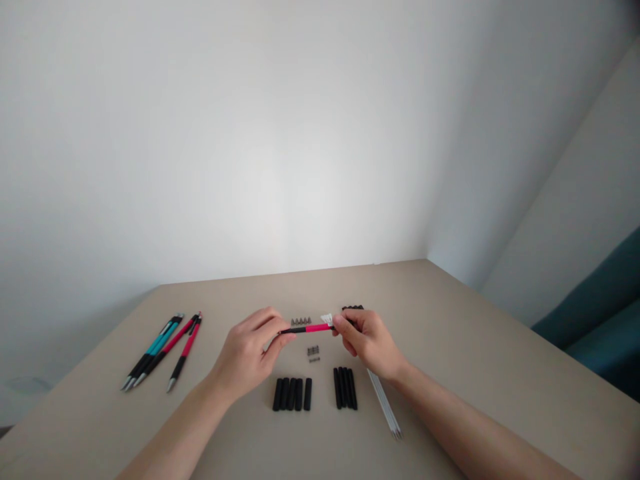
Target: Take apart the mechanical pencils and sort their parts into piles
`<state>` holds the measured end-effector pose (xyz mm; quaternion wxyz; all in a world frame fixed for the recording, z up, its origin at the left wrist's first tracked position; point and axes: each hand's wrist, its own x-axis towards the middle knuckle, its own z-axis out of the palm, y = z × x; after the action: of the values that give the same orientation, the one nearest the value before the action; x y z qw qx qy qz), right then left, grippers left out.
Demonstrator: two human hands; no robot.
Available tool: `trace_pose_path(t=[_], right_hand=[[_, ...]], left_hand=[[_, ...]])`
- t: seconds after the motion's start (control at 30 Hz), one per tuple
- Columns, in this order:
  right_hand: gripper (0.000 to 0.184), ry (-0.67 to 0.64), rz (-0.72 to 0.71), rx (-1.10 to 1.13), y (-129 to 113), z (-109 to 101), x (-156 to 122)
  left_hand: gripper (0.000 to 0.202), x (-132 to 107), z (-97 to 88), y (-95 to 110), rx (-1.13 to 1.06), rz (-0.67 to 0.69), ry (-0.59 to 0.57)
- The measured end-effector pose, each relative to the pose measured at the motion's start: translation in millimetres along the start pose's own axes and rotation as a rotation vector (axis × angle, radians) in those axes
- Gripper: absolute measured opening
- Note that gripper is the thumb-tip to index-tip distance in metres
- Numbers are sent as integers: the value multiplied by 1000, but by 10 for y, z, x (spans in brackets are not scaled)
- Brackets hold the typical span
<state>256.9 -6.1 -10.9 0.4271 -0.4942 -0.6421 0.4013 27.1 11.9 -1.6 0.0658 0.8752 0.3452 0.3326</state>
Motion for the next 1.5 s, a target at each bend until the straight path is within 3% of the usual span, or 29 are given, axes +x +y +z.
trace_pose_path(t=[0.23,0.4,0.73,0.83,0.97,1.07,1.3,1.5], right_hand=[[34,-31,-36,61,2,25,33],[33,-37,-50,80,42,29,49],[27,20,-214,-53,-2,-30,-13],[30,38,-190,-69,9,-38,-19],[41,56,-69,-50,35,-26,-4],[51,18,38,-9,27,4,7],[54,-124,123,221,-18,25,33],[48,-173,118,117,-41,20,26]], left_hand=[[31,29,17,59,104,3,-26],[36,44,63,107,40,-132,-63],[41,61,95,169,-180,-365,-82],[39,57,108,151,-136,-279,-57],[28,61,106,86,54,-46,-21],[20,65,97,36,155,43,17],[18,99,37,62,303,117,76],[27,96,99,72,229,120,137]])
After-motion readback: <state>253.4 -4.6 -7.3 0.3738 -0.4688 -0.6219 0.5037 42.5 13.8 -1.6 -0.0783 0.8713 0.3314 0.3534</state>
